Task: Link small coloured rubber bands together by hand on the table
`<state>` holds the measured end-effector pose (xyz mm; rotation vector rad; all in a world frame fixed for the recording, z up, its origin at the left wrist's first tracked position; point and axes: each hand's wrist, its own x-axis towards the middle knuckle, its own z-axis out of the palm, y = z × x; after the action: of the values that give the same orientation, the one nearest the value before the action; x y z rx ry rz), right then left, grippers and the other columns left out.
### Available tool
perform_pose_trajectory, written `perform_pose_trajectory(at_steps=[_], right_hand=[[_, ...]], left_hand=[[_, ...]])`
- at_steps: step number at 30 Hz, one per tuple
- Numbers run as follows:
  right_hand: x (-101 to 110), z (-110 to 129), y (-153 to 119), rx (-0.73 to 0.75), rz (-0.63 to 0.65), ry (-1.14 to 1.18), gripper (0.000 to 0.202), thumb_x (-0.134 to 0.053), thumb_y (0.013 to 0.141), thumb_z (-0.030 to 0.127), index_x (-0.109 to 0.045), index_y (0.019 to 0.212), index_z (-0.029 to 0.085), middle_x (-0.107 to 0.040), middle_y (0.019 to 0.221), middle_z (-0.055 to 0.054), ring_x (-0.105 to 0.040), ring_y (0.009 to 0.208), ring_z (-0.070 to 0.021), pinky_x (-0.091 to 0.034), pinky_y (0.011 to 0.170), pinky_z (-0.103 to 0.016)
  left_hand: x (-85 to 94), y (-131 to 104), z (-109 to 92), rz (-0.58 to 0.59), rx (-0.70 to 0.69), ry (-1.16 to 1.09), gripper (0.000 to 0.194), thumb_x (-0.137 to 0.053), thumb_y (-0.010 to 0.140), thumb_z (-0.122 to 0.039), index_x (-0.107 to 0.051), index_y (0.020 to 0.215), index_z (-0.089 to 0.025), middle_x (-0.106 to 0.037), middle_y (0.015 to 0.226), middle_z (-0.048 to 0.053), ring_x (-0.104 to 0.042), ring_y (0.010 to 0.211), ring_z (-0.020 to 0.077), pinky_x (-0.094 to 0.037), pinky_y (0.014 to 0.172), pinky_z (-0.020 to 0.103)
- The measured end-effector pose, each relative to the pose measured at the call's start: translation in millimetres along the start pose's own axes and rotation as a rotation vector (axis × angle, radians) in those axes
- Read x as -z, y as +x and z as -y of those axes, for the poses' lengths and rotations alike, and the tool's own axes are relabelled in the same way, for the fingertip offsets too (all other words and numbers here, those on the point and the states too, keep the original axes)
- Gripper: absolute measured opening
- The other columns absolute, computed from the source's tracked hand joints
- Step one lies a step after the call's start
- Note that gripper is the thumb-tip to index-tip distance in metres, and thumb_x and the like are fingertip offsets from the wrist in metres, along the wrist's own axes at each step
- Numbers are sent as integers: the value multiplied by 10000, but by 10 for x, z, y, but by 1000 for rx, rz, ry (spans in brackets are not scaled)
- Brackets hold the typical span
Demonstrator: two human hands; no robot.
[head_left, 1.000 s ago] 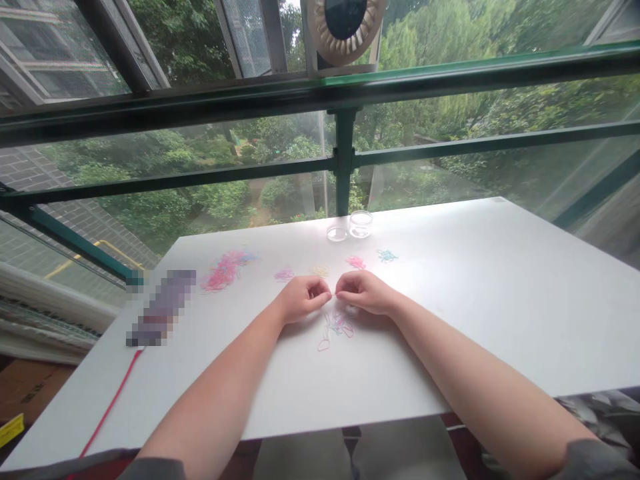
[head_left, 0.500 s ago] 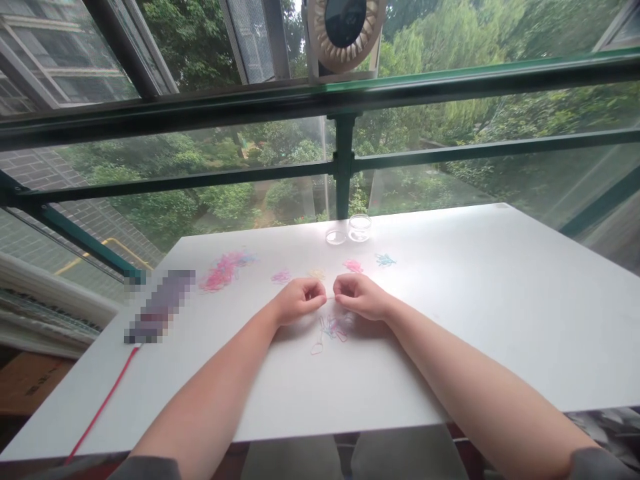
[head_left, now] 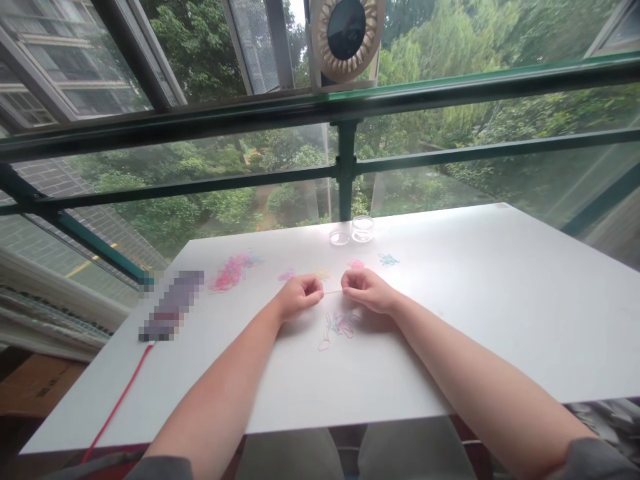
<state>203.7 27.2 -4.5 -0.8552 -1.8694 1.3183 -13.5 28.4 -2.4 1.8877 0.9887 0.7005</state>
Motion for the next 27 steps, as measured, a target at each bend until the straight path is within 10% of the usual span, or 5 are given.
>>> perform_pose_trajectory(at_steps=[27], right_hand=[[87, 8, -47, -8, 43, -62, 96, -538, 707, 172, -453, 663, 167, -399, 569, 57, -339, 502, -68, -254, 468, -211]], left_hand=[[124, -34, -15, -289, -67, 84, 149, -540, 718, -266, -489, 654, -142, -457, 601, -29, -388, 560, 76, -336, 541, 202]])
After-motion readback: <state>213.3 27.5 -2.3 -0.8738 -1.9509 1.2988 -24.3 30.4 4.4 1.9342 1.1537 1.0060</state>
